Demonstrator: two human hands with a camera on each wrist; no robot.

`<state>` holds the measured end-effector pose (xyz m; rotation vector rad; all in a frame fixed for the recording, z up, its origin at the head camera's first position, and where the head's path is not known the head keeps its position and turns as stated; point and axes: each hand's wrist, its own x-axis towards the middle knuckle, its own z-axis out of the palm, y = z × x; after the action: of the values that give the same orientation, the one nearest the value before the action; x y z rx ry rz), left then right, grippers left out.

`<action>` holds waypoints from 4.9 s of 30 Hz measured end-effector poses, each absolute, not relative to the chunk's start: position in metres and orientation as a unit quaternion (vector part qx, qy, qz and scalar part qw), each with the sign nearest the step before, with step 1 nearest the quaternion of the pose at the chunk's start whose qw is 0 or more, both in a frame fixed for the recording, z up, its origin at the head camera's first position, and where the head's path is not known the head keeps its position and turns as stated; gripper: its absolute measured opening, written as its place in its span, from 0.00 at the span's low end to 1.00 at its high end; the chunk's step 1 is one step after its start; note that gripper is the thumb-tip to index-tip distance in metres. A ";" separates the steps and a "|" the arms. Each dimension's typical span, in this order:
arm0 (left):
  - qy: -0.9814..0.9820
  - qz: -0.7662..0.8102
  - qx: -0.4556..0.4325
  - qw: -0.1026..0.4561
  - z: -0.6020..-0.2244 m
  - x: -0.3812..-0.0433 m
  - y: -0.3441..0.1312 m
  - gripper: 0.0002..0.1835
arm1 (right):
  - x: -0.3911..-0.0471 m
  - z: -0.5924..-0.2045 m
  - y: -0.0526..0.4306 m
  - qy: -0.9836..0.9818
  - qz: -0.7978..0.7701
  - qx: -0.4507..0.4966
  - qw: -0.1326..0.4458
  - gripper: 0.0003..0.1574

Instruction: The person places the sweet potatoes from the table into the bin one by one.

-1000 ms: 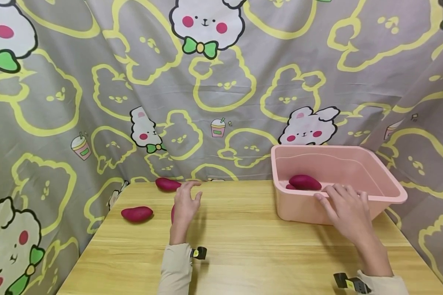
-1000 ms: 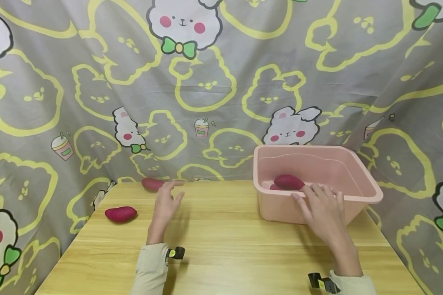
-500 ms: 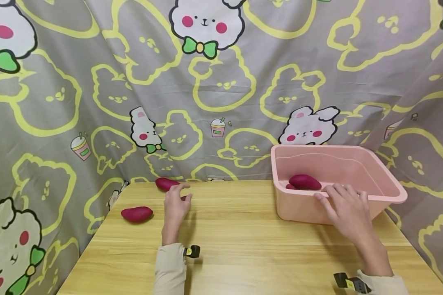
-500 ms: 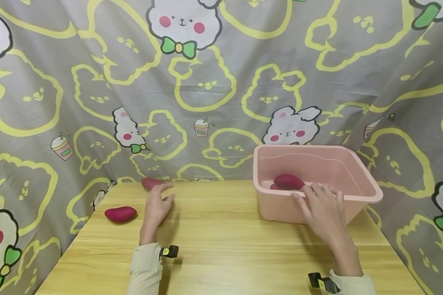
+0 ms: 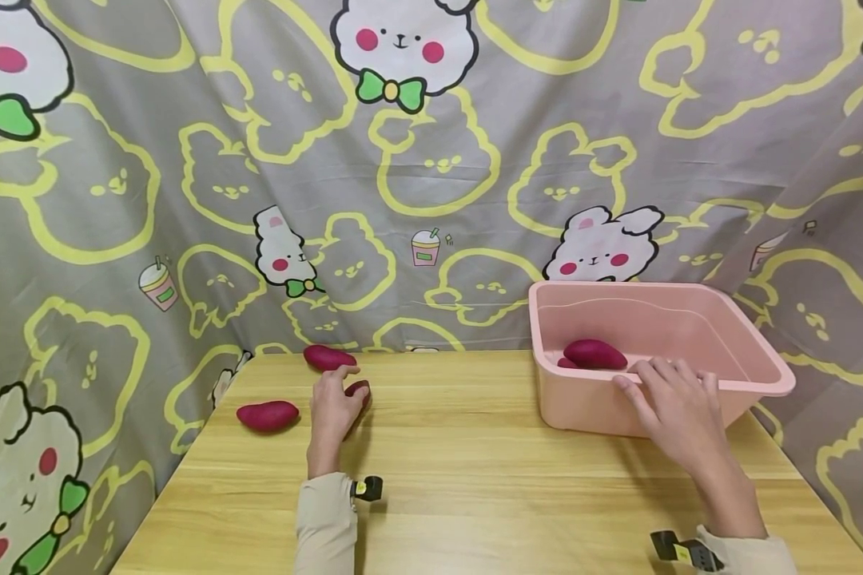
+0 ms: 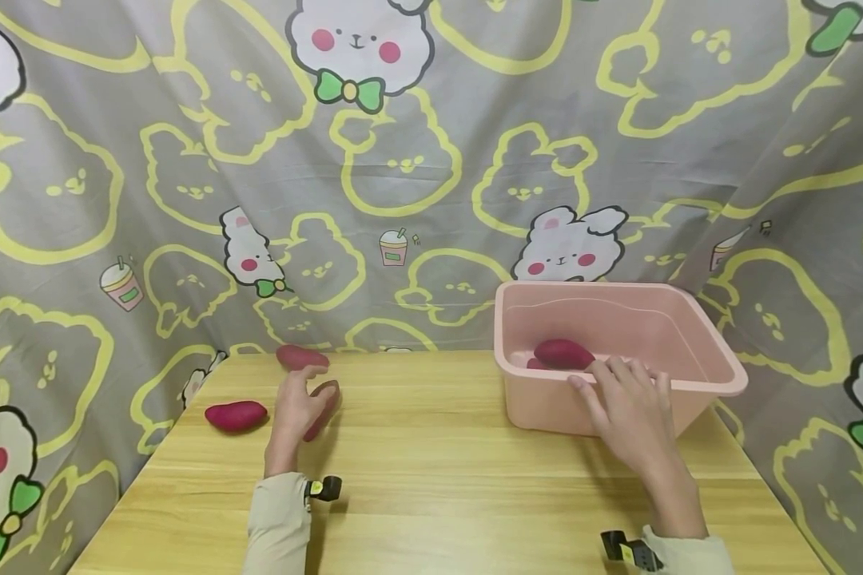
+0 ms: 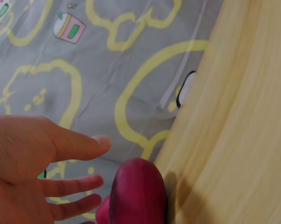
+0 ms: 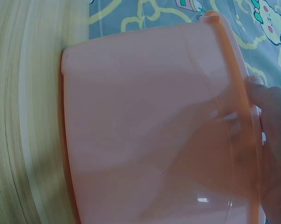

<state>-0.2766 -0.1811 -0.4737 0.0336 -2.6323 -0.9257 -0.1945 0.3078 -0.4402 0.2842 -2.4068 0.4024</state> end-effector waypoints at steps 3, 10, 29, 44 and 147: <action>-0.931 -0.321 0.011 0.172 -0.475 -0.277 -0.183 0.23 | -0.196 -0.439 0.308 -0.925 0.153 0.107 0.331 0.15; -0.938 -0.324 0.020 0.125 -0.477 -0.277 -0.186 0.28 | -0.197 -0.438 0.308 -0.925 0.151 0.109 0.330 0.15; -0.938 -0.339 0.049 0.047 -0.489 -0.275 -0.193 0.37 | -0.195 -0.440 0.306 -0.925 0.146 0.109 0.333 0.15; -0.935 -0.348 0.046 0.047 -0.492 -0.276 -0.196 0.32 | -0.192 -0.443 0.306 -0.927 0.142 0.105 0.331 0.15; -0.832 -0.468 -0.035 0.295 -0.434 -0.265 -0.162 0.32 | -0.190 -0.443 0.305 -0.921 0.152 0.106 0.342 0.13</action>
<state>-0.2654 -0.1624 -0.4344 -0.0936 -2.2147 -1.2453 -0.1903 0.3045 -0.4427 0.2761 -2.3945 0.3963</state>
